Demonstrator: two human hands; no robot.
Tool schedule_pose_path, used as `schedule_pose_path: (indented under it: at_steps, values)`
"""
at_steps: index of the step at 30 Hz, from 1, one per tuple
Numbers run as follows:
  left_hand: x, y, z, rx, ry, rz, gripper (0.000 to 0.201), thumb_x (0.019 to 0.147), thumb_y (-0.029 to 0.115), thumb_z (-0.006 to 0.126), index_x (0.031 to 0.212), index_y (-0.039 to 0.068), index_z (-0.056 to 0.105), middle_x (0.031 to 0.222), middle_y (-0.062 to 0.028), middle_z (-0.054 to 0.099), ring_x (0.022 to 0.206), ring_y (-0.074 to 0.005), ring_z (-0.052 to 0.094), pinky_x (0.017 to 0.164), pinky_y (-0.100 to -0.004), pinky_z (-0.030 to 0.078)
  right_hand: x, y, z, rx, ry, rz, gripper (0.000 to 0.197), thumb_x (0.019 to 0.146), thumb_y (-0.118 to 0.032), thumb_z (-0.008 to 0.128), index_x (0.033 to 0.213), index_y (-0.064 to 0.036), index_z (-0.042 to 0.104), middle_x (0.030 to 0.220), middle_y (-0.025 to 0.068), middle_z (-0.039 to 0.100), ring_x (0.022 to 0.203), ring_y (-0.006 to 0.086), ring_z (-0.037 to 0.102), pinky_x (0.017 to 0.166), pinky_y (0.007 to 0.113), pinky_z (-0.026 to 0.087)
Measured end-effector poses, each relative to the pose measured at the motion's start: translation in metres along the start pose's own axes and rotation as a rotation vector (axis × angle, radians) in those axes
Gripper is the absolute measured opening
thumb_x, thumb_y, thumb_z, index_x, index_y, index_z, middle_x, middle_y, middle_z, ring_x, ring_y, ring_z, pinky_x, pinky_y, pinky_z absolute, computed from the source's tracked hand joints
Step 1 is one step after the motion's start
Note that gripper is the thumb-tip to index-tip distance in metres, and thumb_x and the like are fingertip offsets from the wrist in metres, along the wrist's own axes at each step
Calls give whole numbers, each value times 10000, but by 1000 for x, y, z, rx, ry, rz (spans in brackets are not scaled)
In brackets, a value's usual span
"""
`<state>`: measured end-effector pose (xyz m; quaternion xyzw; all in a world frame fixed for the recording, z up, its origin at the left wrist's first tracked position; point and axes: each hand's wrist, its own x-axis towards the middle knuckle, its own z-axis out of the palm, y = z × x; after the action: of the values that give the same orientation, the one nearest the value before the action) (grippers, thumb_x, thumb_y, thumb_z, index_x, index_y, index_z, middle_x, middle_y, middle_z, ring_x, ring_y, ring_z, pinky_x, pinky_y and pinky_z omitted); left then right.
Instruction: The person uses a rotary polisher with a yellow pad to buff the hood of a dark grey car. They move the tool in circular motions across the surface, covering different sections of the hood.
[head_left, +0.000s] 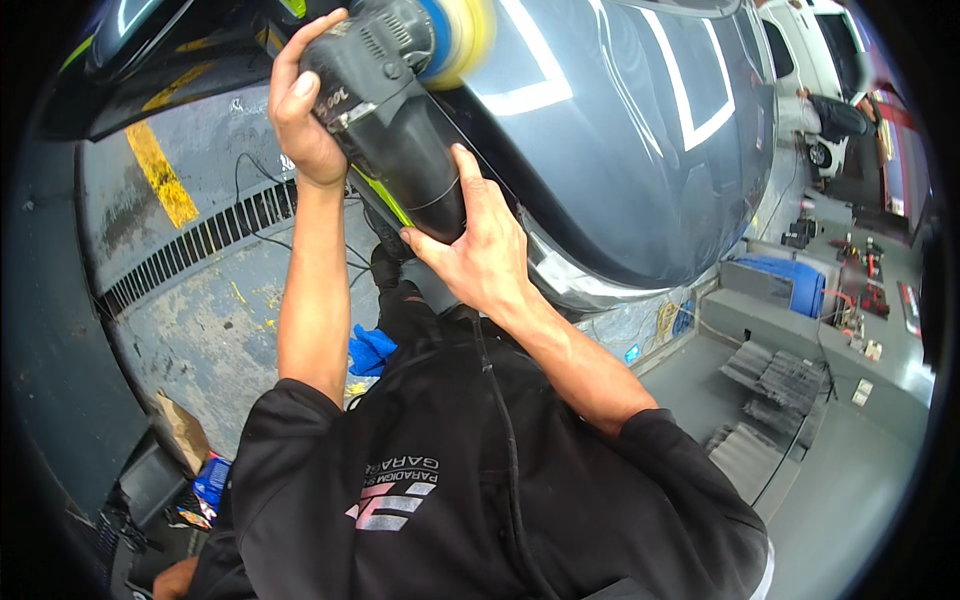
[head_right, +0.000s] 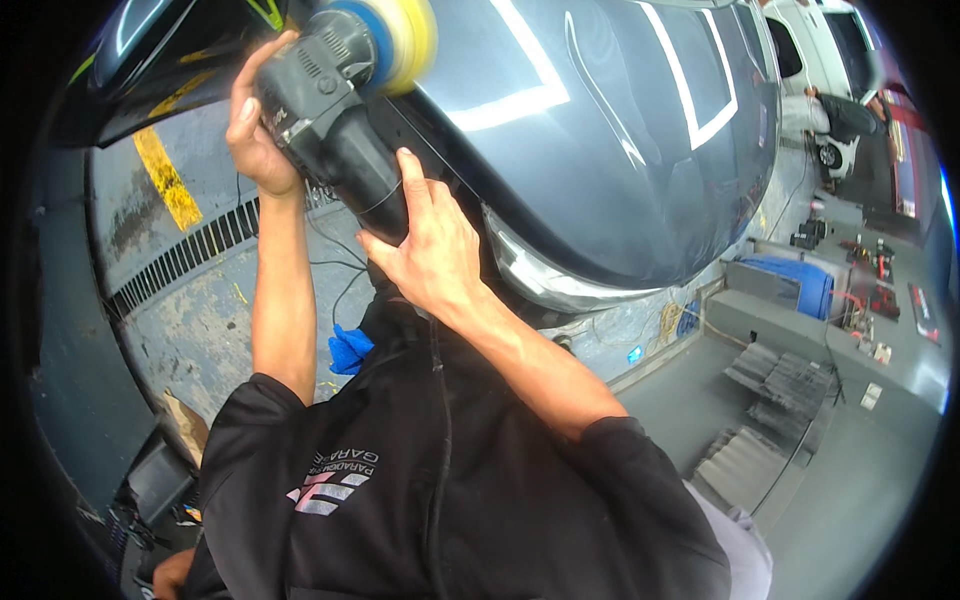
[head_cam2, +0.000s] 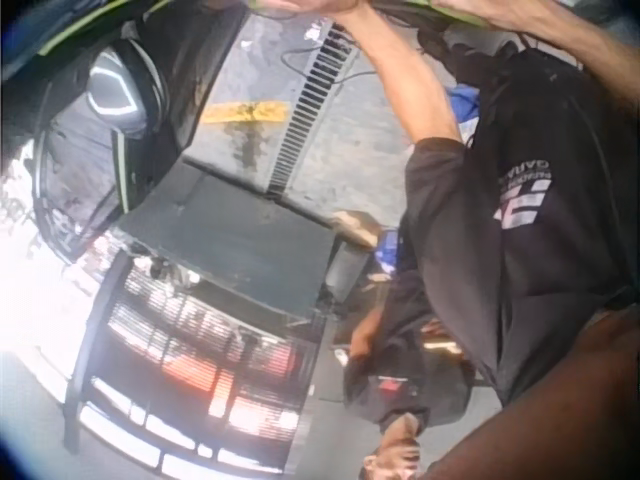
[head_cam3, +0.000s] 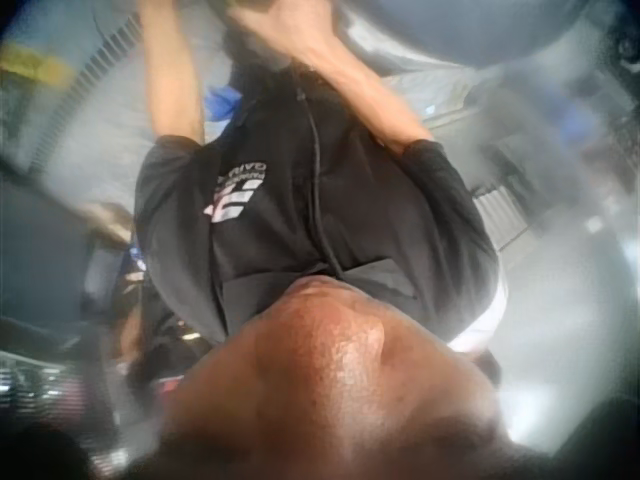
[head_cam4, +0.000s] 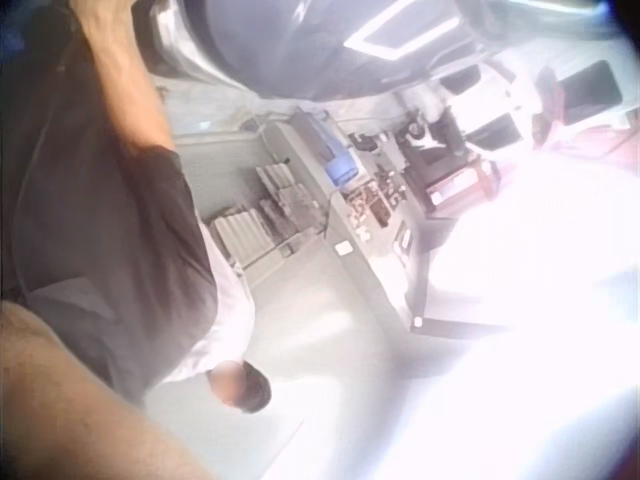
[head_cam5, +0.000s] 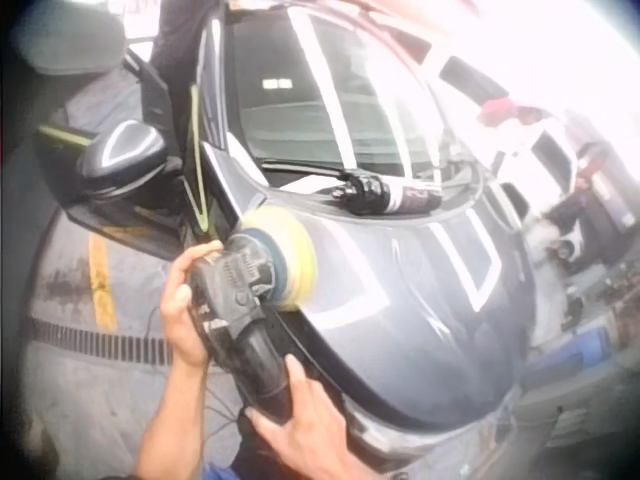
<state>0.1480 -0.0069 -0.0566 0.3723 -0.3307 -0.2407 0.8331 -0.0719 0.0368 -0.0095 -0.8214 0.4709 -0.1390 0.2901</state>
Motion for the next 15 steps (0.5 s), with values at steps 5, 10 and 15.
schedule_pose_path:
  at_steps: [5,10,15]
  values:
    - [-39,-1,14,126,-43,31,717,884,386,485,1433,-73,526,1486,-287,554,1385,-366,538,1206,-479,394,-32,24,-12,28,-28,68,1033,742,-298,902,1618,-150,374,1190,187,627,1084,389,659,915,490,561]
    - [-95,3,57,8,-20,26,712,880,393,546,1435,-52,527,1511,-300,530,1414,-381,514,1225,-506,367,-78,59,-32,60,64,36,1008,723,-279,907,1595,-149,419,1167,172,647,1067,388,666,910,474,563]
    - [-148,5,87,67,-34,23,728,846,403,595,1422,-38,544,1506,-280,542,1448,-376,489,1239,-512,352,-122,94,-52,55,59,48,999,699,-231,919,1571,-101,450,1210,184,663,1096,377,682,946,454,560]
